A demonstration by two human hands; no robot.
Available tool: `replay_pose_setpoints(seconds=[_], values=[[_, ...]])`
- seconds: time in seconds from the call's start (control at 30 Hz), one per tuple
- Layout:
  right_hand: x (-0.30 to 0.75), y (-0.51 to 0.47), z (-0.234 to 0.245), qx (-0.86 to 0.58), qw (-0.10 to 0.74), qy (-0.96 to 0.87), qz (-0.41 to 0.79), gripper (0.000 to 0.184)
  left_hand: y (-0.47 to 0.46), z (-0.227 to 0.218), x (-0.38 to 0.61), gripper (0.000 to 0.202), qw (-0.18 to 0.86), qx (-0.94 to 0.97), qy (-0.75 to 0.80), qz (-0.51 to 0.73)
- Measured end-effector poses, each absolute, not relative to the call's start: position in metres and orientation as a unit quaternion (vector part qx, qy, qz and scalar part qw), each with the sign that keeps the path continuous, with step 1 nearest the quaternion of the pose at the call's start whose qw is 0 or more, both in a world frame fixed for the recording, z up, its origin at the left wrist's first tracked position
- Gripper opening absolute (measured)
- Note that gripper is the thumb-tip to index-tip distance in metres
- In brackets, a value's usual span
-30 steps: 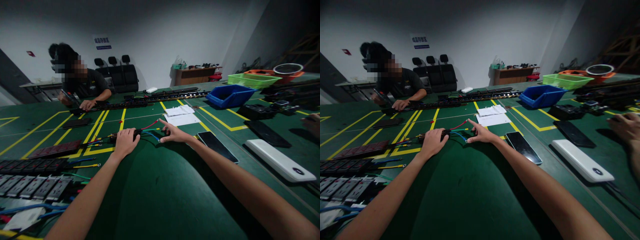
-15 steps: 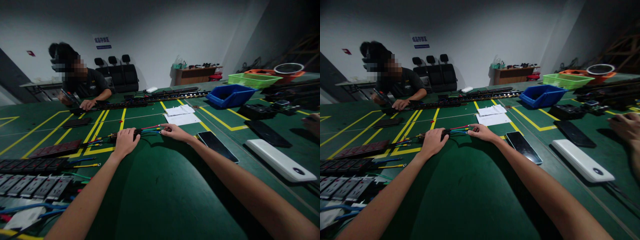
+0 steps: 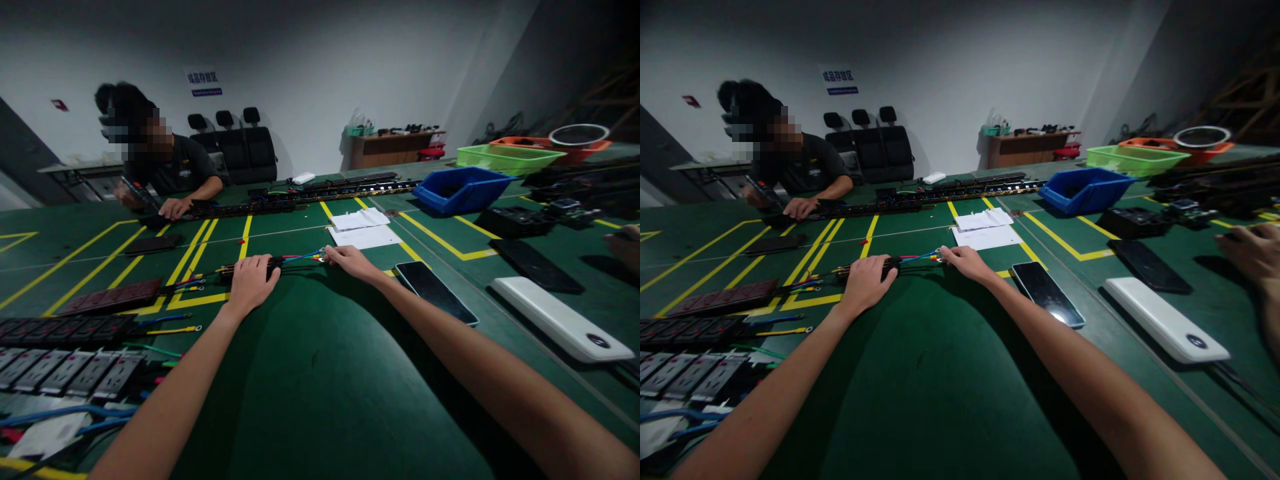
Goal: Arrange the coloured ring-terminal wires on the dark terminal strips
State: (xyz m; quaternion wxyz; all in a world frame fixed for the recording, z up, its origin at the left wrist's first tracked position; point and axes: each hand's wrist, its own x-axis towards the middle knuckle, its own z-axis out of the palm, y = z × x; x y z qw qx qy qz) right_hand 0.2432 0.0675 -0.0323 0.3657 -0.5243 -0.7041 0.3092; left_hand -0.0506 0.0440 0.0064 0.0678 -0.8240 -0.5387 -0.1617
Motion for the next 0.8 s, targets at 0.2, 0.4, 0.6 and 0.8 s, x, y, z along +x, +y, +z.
replay_pose_setpoints(seconds=[0.2,0.4,0.6,0.8], values=[[0.241,0.069,-0.036,-0.527,0.394,-0.689,0.303,0.071,0.043,0.007,-0.05,0.051,0.065,-0.825,-0.539,-0.16],[0.237,0.071,-0.034,-0.533,0.409,-0.675,0.306,0.067,0.044,0.008,-0.05,0.053,0.062,-0.825,-0.538,-0.162],[0.234,0.072,-0.03,-0.539,0.416,-0.658,0.321,0.062,0.044,0.008,-0.05,0.052,0.065,-0.826,-0.536,-0.162],[0.233,0.073,-0.031,-0.549,0.411,-0.647,0.333,0.057,0.045,0.007,-0.051,0.053,0.069,-0.827,-0.535,-0.161]])
